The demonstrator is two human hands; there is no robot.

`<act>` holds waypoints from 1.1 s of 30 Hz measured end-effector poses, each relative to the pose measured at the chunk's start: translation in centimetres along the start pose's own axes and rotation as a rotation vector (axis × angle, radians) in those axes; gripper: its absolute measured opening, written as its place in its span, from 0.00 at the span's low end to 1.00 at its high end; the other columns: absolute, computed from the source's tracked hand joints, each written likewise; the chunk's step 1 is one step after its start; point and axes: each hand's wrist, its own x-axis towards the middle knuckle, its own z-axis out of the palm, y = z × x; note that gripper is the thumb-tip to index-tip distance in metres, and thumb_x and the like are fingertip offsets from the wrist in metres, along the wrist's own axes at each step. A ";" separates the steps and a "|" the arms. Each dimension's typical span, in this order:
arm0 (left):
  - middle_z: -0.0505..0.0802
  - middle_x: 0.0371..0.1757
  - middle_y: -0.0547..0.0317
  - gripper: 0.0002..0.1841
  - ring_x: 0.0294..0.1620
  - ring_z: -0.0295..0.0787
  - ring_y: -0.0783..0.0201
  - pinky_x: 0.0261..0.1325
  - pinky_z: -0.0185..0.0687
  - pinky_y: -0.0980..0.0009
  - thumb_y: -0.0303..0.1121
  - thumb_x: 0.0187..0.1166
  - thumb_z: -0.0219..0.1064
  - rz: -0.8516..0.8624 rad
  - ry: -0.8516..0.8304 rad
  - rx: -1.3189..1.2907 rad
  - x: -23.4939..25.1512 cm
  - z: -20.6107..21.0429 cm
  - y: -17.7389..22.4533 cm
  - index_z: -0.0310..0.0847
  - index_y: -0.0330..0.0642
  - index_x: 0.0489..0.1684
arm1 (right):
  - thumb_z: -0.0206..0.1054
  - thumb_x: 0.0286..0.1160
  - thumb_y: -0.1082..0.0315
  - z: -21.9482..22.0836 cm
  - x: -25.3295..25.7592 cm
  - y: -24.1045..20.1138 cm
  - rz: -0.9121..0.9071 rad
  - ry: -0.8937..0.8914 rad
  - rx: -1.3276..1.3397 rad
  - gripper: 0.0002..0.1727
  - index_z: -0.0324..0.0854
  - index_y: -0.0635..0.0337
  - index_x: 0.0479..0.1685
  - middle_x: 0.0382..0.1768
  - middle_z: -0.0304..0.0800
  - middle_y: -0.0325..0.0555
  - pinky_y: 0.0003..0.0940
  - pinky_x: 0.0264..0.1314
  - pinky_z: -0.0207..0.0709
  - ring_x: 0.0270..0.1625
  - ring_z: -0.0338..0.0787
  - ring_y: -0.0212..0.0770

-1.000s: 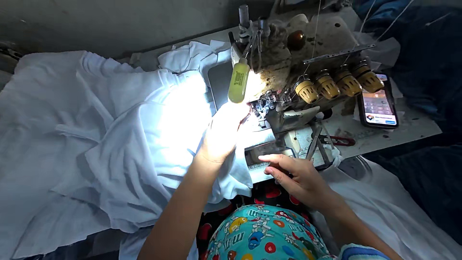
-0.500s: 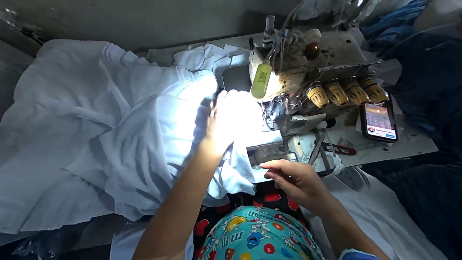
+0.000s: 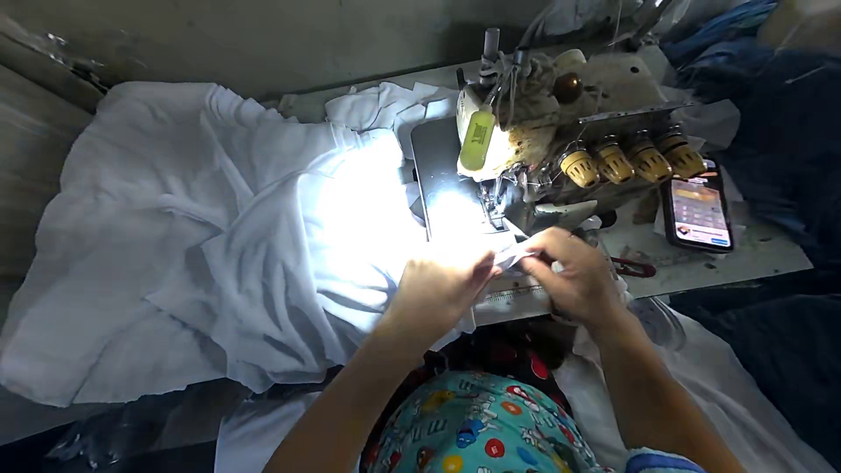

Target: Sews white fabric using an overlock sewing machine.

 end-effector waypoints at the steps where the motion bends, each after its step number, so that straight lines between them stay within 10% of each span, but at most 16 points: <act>1: 0.93 0.30 0.57 0.12 0.32 0.91 0.60 0.34 0.84 0.60 0.39 0.83 0.66 0.027 0.003 -0.015 0.7 0.3 -0.2 0.93 0.43 0.39 | 0.64 0.75 0.67 -0.5 0.1 0.2 0.033 0.044 -0.030 0.10 0.88 0.64 0.38 0.35 0.90 0.47 0.22 0.41 0.81 0.36 0.87 0.29; 7: 0.85 0.22 0.60 0.11 0.21 0.82 0.62 0.21 0.74 0.65 0.37 0.84 0.63 0.051 0.105 0.043 3.0 -1.8 0.7 0.89 0.43 0.37 | 0.69 0.81 0.58 0.3 -0.9 -3.0 0.013 0.290 0.071 0.15 0.77 0.57 0.55 0.40 0.84 0.38 0.13 0.34 0.73 0.31 0.77 0.19; 9: 0.87 0.26 0.58 0.11 0.23 0.83 0.62 0.23 0.76 0.65 0.37 0.85 0.62 0.023 0.143 0.048 3.1 -4.1 0.9 0.88 0.41 0.41 | 0.69 0.81 0.59 2.6 -1.2 -5.6 -0.005 0.190 0.206 0.14 0.76 0.56 0.54 0.40 0.88 0.35 0.09 0.32 0.73 0.30 0.79 0.16; 12: 0.93 0.39 0.50 0.11 0.33 0.89 0.63 0.35 0.82 0.67 0.34 0.87 0.62 0.013 0.270 0.183 2.5 -8.8 0.1 0.88 0.35 0.47 | 0.72 0.77 0.54 7.0 -1.5 -7.0 0.035 -0.156 0.359 0.23 0.84 0.65 0.59 0.42 0.93 0.48 0.30 0.37 0.83 0.34 0.87 0.32; 17: 0.88 0.43 0.27 0.22 0.39 0.86 0.39 0.46 0.78 0.44 0.42 0.91 0.57 -0.304 0.381 0.537 -2.4 -18.1 -5.7 0.79 0.25 0.57 | 0.76 0.69 0.50 8.7 -0.8 -6.2 0.194 -0.483 0.634 0.21 0.90 0.61 0.43 0.38 0.90 0.41 0.32 0.53 0.81 0.46 0.86 0.29; 22: 0.81 0.69 0.22 0.24 0.63 0.83 0.28 0.63 0.76 0.34 0.32 0.85 0.65 -0.801 0.257 0.323 -8.4 -18.4 -11.5 0.70 0.24 0.73 | 0.66 0.78 0.59 8.3 -0.1 -5.4 0.337 -0.560 0.991 0.09 0.80 0.50 0.30 0.27 0.78 0.19 0.12 0.37 0.70 0.32 0.76 0.12; 26: 0.83 0.69 0.26 0.19 0.76 0.74 0.31 0.78 0.65 0.42 0.34 0.85 0.62 -0.401 0.396 0.392 -8.5 -15.4 -8.5 0.78 0.24 0.62 | 0.60 0.84 0.49 8.8 -0.2 -5.5 0.385 -0.599 1.132 0.16 0.88 0.45 0.34 0.37 0.87 0.17 0.15 0.50 0.76 0.44 0.83 0.12; 31: 0.95 0.52 0.54 0.17 0.64 0.88 0.48 0.67 0.79 0.44 0.14 0.68 0.59 -0.173 -0.199 0.266 -5.8 -13.2 -5.2 0.92 0.43 0.42 | 0.49 0.86 0.54 9.8 0.5 -6.7 0.863 -0.673 1.588 0.20 0.86 0.47 0.36 0.31 0.92 0.31 0.21 0.42 0.84 0.34 0.89 0.22; 33: 0.95 0.56 0.56 0.20 0.72 0.83 0.45 0.73 0.70 0.38 0.12 0.71 0.64 -0.272 -0.366 0.324 -5.2 -12.5 -6.0 0.94 0.48 0.46 | 0.65 0.78 0.55 10.8 0.3 -6.4 1.009 -0.753 1.866 0.10 0.88 0.49 0.40 0.27 0.91 0.35 0.18 0.30 0.83 0.26 0.89 0.24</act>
